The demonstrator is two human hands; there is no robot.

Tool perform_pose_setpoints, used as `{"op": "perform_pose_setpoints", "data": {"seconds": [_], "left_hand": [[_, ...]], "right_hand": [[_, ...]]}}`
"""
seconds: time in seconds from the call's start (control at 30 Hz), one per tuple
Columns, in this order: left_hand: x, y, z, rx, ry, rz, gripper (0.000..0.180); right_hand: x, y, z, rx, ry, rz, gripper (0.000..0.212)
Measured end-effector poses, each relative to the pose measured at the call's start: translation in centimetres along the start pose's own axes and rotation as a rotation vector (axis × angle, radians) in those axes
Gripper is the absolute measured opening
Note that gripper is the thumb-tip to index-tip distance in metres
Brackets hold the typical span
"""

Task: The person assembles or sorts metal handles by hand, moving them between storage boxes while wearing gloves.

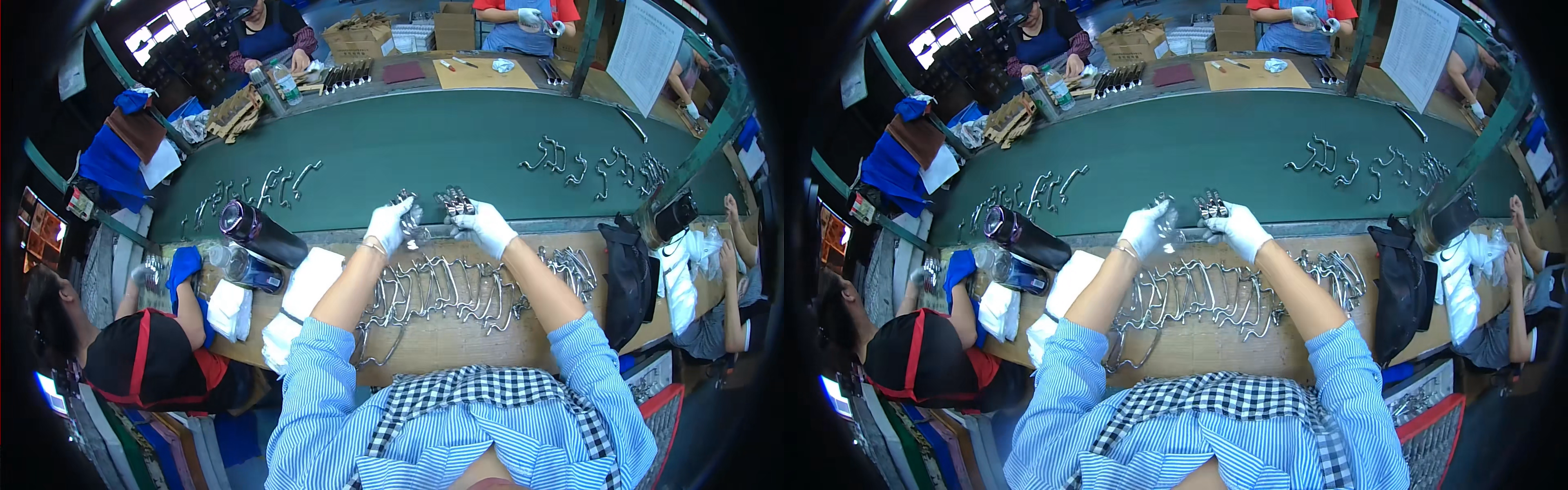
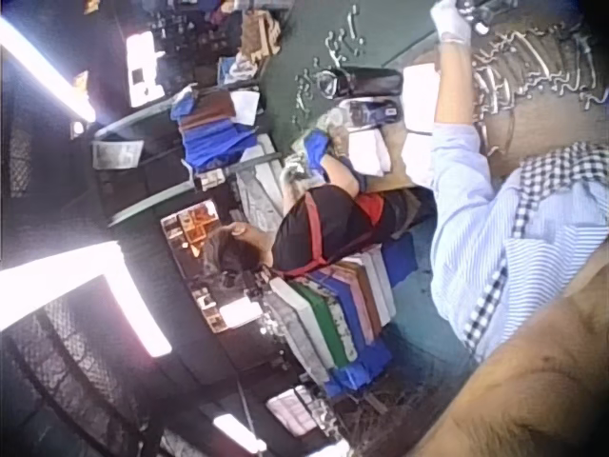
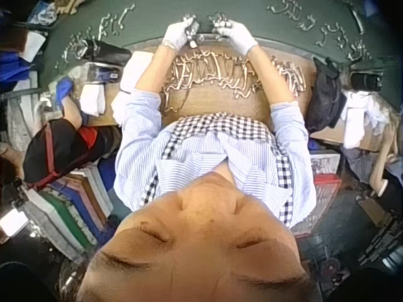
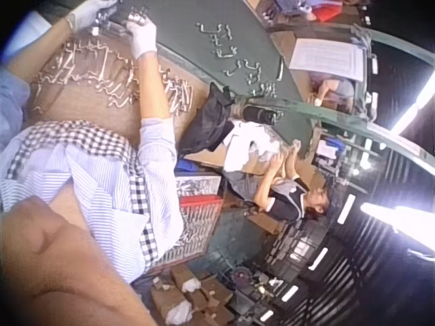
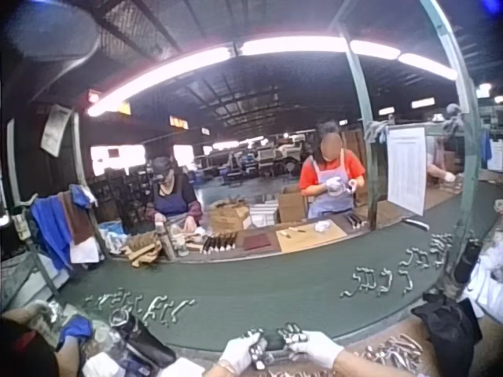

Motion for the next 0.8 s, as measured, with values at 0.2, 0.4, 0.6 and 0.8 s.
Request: {"op": "perform_pose_setpoints", "data": {"seconds": [0.2,0.4,0.6,0.8], "left_hand": [[5.0,-7.3,3.0,0.416,0.072,0.259,0.024],[9.3,-10.5,1.9,0.669,0.094,0.461,0.049],[11.2,-11.8,1.8,0.866,0.207,0.565,0.061],[11.6,-11.5,2.3,0.907,0.261,0.561,0.060]], "right_hand": [[5.8,-0.9,2.0,0.427,0.115,-0.100,0.030],[8.9,-0.9,3.3,0.889,0.281,-0.145,0.031],[10.6,-1.6,3.5,1.302,0.260,-0.160,0.038],[11.4,-1.4,3.1,1.176,0.072,-0.139,0.037]]}}
Point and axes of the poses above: each hand's wrist, its own x-axis away from the middle knuckle, its own y-axis out of the back of the hand, z = x × y, the point moved 8 cm from there along -x, towards the middle knuckle, and after that the axes turned 1 degree about -y, right-handed, at the moved point
